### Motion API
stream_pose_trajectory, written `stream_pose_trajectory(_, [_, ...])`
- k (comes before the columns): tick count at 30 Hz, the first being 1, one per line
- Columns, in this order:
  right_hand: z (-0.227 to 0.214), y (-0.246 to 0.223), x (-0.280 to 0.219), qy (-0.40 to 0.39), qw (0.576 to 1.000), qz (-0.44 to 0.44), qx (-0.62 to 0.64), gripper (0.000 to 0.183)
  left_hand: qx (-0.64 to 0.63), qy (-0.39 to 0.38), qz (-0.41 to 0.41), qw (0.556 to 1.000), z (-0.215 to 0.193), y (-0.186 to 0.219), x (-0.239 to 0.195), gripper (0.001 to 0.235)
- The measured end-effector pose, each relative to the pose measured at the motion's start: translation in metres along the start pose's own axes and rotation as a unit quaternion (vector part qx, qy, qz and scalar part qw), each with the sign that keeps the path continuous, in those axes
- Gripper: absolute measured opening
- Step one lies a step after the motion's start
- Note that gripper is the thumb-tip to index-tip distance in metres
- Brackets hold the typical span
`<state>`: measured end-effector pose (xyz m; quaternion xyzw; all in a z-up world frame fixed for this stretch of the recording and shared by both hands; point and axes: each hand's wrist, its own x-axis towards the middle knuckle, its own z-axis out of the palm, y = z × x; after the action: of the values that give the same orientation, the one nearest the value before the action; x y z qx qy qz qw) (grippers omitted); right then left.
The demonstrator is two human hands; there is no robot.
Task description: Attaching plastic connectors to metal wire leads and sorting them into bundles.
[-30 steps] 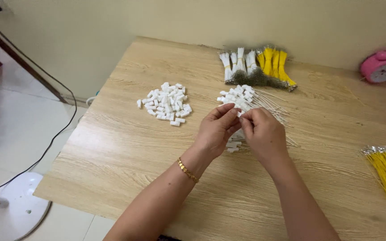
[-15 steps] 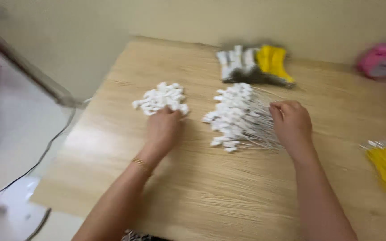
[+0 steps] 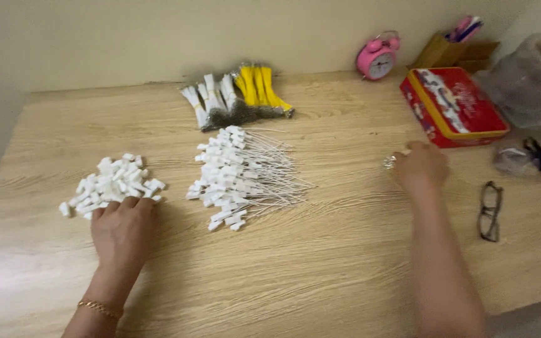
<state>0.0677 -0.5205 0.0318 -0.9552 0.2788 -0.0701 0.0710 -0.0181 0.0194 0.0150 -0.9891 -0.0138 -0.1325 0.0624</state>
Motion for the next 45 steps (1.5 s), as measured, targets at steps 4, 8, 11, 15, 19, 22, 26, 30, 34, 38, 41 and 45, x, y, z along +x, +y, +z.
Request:
stream_pose_trajectory(4, [0.008,0.033,0.007,0.002,1.000,-0.020,-0.002,0.051,0.007,0.036,0.018,0.999,0.017,-0.010,-0.001,0.010])
stream_pose_trajectory(8, [0.026,0.055,0.016,0.007,1.000,0.001,-0.018,0.058,-0.021,0.056,0.024,0.998,0.015,-0.011,0.002,0.024])
stream_pose_trajectory(11, [0.043,0.060,0.024,-0.014,0.999,0.025,-0.036,0.056,-0.050,0.057,0.022,0.997,0.007,-0.011,0.000,0.021])
stream_pose_trajectory(15, [0.063,0.071,0.032,-0.030,0.996,0.053,-0.062,0.048,-0.071,0.015,-0.005,0.997,0.006,-0.012,0.001,0.013])
stream_pose_trajectory(19, [0.079,0.092,0.058,-0.004,1.000,0.017,-0.019,0.047,-0.115,0.037,-0.022,0.992,-0.001,-0.007,0.008,0.026])
stream_pose_trajectory(22, [0.073,0.093,0.059,-0.009,1.000,0.019,0.018,0.045,-0.145,0.070,0.058,0.985,0.007,-0.004,0.015,0.048])
stream_pose_trajectory(26, [0.058,0.085,0.049,0.015,0.996,0.025,0.089,0.040,-0.106,0.047,0.128,0.985,0.035,-0.014,0.033,0.042])
stream_pose_trajectory(30, [0.037,0.075,0.037,0.033,0.989,0.032,0.139,0.035,-0.079,0.050,0.129,0.987,0.041,-0.022,0.051,0.039])
stream_pose_trajectory(34, [0.010,0.064,0.020,0.066,0.986,0.001,0.152,0.032,-0.088,0.036,0.138,0.986,0.046,-0.026,0.072,0.040])
stream_pose_trajectory(38, [-0.010,0.058,0.007,0.099,0.974,-0.065,0.193,0.030,-0.050,0.025,0.130,0.990,0.060,-0.032,0.094,0.042])
stream_pose_trajectory(41, [-0.026,0.051,0.002,0.090,0.969,-0.053,0.222,0.031,-0.036,0.035,0.122,0.991,0.061,-0.032,0.102,0.043])
stream_pose_trajectory(45, [-0.047,0.040,-0.006,0.069,0.968,-0.037,0.240,0.034,-0.016,0.043,0.080,0.996,0.060,-0.028,0.100,0.044])
